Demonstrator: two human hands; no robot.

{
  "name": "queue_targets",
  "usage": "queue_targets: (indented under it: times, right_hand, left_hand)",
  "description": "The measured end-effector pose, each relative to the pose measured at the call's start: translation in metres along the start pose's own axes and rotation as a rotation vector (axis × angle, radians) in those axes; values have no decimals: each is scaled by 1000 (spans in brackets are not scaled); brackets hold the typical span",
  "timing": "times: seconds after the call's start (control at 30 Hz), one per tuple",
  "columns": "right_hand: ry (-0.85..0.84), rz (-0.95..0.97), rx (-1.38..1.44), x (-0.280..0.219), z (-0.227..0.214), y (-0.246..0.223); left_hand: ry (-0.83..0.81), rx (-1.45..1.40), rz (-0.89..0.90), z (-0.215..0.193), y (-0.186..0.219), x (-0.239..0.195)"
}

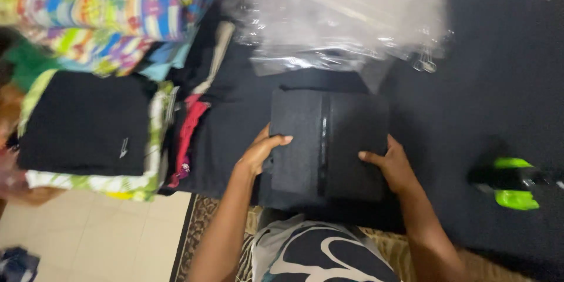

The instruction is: Fold and stack various items of clothing and linens on a work table, occasionally using a lint remover.

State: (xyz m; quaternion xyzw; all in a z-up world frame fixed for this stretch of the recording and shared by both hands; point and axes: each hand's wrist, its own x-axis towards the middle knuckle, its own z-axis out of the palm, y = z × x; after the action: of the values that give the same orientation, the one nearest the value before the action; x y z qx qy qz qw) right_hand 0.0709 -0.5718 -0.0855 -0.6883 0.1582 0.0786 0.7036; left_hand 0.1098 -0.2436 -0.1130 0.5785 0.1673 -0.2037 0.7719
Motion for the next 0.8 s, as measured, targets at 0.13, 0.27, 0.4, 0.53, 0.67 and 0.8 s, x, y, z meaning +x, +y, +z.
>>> queue_targets:
  times: [0.13, 0.27, 0.4, 0.53, 0.67, 0.8]
  right_hand:
    - [145, -45, -18, 9, -62, 14]
    - [246, -139, -216, 8, -81, 18]
    - [296, -167, -448, -14, -81, 9]
    - [317, -333, -508, -4, -76, -8]
    - [211, -311, -461, 24, -73, -32]
    - [125, -255, -384, 32, -67, -40]
  left_hand:
    - [-88, 59, 8, 69, -1, 27]
    - [-50, 321, 202, 106, 13, 18]
    - [104, 528, 254, 96, 12, -7]
    - [101, 521, 281, 83, -11, -18]
    - [5, 643, 313, 77, -28, -25]
    - [-20, 621, 399, 62, -13, -3]
